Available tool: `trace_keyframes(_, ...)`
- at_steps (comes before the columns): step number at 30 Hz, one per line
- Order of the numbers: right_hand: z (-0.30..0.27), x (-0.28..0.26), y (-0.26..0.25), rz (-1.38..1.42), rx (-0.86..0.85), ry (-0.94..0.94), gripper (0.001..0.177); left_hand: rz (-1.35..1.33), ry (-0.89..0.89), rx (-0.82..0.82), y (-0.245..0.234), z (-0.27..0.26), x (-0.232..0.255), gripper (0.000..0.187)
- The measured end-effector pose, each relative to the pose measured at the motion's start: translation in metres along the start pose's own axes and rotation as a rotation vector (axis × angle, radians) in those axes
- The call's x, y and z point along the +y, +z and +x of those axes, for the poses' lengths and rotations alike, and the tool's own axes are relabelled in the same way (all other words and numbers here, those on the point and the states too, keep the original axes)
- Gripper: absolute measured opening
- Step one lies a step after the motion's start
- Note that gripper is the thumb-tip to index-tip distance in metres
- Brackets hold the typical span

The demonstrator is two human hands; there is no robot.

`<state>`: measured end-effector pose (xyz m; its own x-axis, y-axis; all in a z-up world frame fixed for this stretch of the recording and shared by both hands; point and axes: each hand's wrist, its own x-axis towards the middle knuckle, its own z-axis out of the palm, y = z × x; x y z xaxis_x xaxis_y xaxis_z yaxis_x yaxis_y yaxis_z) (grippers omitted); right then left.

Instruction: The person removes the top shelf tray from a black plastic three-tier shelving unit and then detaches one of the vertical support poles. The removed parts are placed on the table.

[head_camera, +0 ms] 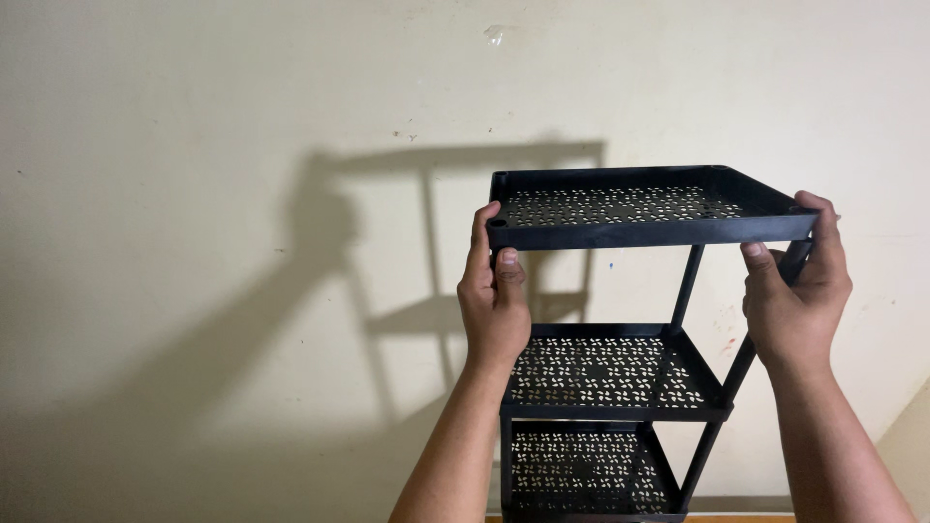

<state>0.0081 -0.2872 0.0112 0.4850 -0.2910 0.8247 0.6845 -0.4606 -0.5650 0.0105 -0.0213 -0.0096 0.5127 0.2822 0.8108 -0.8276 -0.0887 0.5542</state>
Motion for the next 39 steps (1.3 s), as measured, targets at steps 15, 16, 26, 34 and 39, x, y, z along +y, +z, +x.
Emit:
trace_keyframes(15,-0.001,0.001,-0.002,0.099,-0.024,-0.013,0.049,-0.235,-0.090,-0.034,-0.005,-0.004,-0.007,0.067)
trace_keyframes(16,-0.001,0.001,-0.002,0.103,-0.029,-0.034,0.047,-0.230,-0.089,-0.014,-0.004,-0.004,-0.008,0.066)
trace_keyframes(26,-0.001,0.001,-0.002,0.118,-0.029,-0.008,0.051,-0.236,-0.044,0.058,0.001,-0.006,-0.014,0.050)
trace_keyframes(34,-0.001,-0.005,-0.001,0.085,-0.023,0.049,0.050,-0.355,-0.144,-0.059,-0.010,-0.003,-0.003,0.057)
trace_keyframes(39,0.000,-0.002,-0.002,0.010,-0.017,-0.033,0.049,-0.266,-0.135,-0.009,-0.005,-0.005,-0.006,0.058)
